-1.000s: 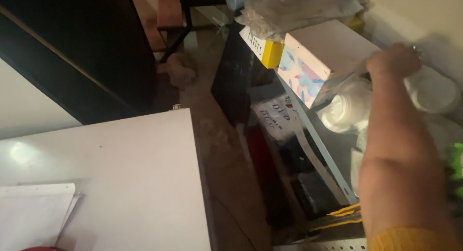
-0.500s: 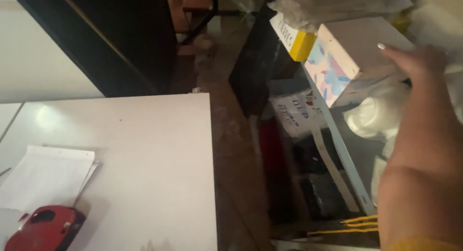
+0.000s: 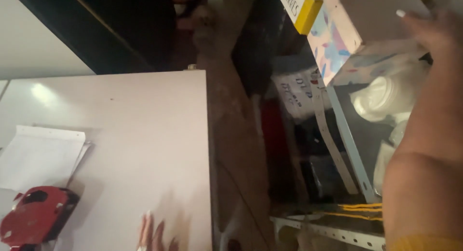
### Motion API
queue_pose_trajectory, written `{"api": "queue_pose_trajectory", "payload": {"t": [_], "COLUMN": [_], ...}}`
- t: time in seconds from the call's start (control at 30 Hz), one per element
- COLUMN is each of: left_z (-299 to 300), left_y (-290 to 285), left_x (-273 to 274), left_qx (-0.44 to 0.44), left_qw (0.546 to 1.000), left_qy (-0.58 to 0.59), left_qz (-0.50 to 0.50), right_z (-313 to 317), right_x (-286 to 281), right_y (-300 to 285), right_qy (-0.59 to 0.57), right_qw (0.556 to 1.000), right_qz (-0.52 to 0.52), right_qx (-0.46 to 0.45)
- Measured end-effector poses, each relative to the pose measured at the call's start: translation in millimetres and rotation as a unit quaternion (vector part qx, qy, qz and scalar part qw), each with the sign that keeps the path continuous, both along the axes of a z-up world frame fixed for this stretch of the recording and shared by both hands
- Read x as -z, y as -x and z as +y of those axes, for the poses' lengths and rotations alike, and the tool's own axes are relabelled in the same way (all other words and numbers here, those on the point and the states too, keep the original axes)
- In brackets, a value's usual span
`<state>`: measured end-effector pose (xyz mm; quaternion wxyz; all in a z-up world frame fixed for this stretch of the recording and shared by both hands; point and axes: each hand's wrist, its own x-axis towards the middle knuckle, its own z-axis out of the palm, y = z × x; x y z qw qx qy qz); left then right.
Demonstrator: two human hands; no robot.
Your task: Unpacking small retail items from a box and applying individual adhesive labels to them at a service counter.
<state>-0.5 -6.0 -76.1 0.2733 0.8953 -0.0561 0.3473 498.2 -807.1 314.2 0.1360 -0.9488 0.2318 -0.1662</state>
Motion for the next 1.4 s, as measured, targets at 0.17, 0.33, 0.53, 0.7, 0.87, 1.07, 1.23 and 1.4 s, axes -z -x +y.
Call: {"api": "queue_pose_trajectory", "payload": {"t": [0.17,0.33,0.53,0.7,0.87,1.07,1.23,1.4], "left_z": [-114,-219,-363,-390,-407,-396,-361,-303], "left_y": [-144,-275,-422,-426,-439,-439,-406,-346], "left_x": [-170,-226,-259,-375,-387,-362,-354,-366], "left_qx": [0.131,0.342,0.414,0.411,0.407,0.429,0.451,0.378], "left_qw": [0.989,0.934,0.825,0.678,0.653,0.607,0.552,0.6], "left_qy": [-0.025,0.078,0.278,0.419,0.475,0.532,0.604,0.615], "left_qz": [0.055,0.074,0.266,0.442,0.427,0.406,0.357,0.346], "right_z": [-25,2,45,58,72,120,177,267], "right_x": [14,-9,-36,-35,-41,-58,-79,-97], "right_y": [-25,-34,-5,3,-2,17,36,91], "right_qy": [-0.015,0.01,-0.006,-0.088,-0.093,-0.09,0.093,0.015], "right_qw": [0.996,0.992,0.984,0.985,0.986,0.99,0.988,0.992], "right_qz": [-0.08,0.081,0.14,0.124,0.116,0.087,0.121,0.123], "right_qx": [-0.034,0.091,0.107,0.082,0.078,0.065,0.01,-0.027]}}
